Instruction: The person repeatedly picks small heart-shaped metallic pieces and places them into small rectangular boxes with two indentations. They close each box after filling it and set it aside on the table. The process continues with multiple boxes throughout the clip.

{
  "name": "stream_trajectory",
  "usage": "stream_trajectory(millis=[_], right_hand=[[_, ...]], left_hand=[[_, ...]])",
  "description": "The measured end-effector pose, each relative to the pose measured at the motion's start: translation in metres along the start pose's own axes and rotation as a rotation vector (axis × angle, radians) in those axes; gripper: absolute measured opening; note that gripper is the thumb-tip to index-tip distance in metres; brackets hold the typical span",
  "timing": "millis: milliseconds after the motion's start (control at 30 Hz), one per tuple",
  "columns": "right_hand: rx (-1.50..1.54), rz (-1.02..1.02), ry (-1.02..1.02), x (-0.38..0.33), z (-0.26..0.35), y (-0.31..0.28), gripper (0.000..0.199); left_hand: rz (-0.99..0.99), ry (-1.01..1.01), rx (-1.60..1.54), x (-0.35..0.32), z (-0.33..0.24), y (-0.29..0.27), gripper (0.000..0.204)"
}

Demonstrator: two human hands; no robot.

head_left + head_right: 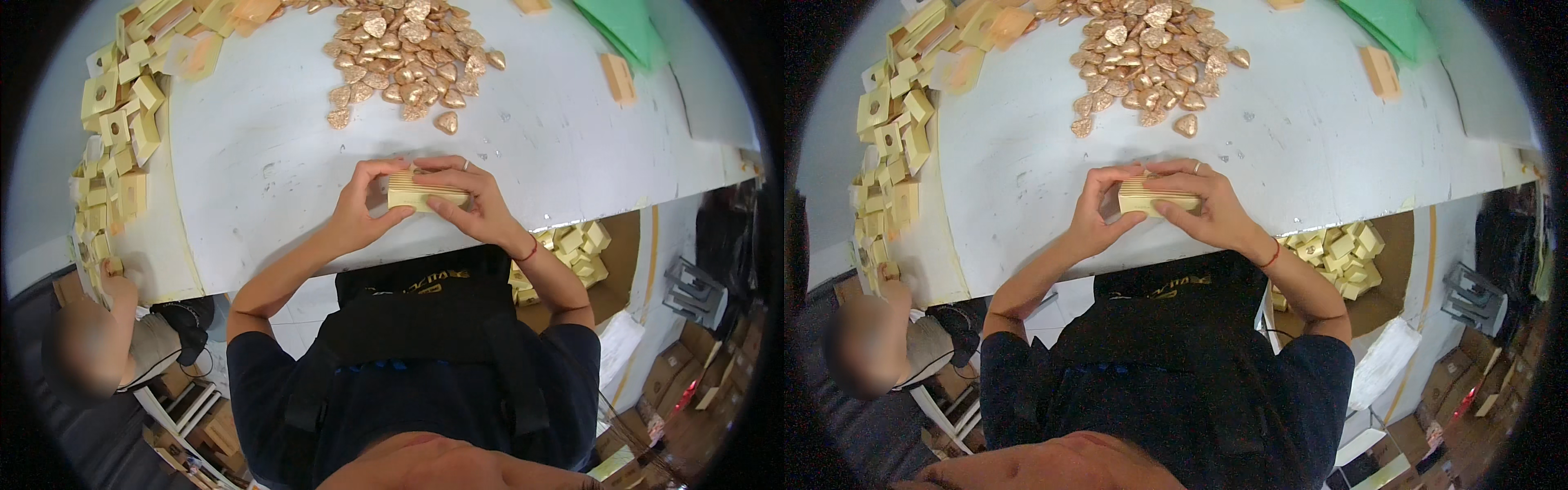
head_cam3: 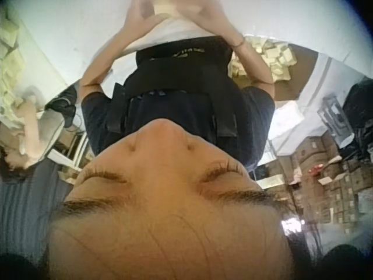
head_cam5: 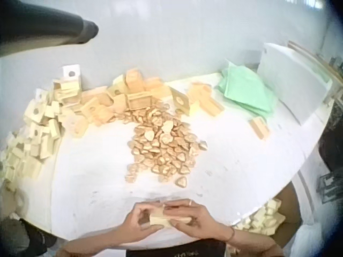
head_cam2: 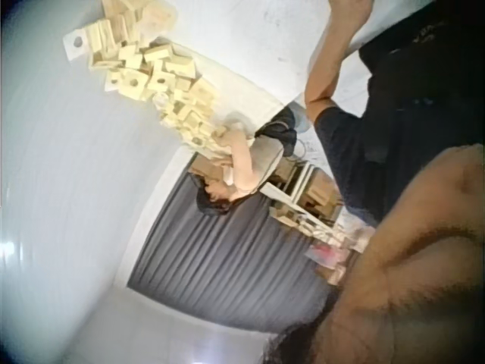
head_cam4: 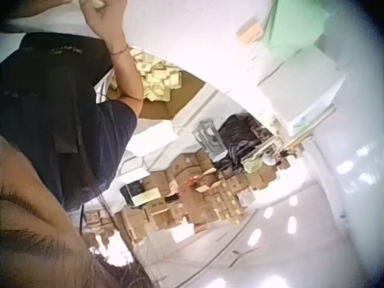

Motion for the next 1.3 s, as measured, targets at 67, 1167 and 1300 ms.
stream_trajectory(millis=[67,1167,1300], right_hand=[[-0.352,0.075,-0.096,0.005,0.018,-0.004,0.036],[-0.765,-0.233,-0.068,0.028,0.005,-0.036,0.033],[-0.823,-0.174,-0.194,0.045,-0.020,-0.045,0.028]], left_hand=[[-0.004,0.025,0.050,0.000,-0.007,-0.003,0.047],[-0.647,0.007,0.643,0.377,0.025,-0.064,0.033],[-0.565,0.292,0.279,0.252,-0.015,-0.102,0.025]])
Point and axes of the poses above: each hand's wrist, its own x-axis towards the middle knuckle, its own y-axis out of the palm, z = x × y, the point moved 2 cm from there along x, towards the middle knuckle, and after that the axes turned 9 degrees about x, right-handed, at the moved point
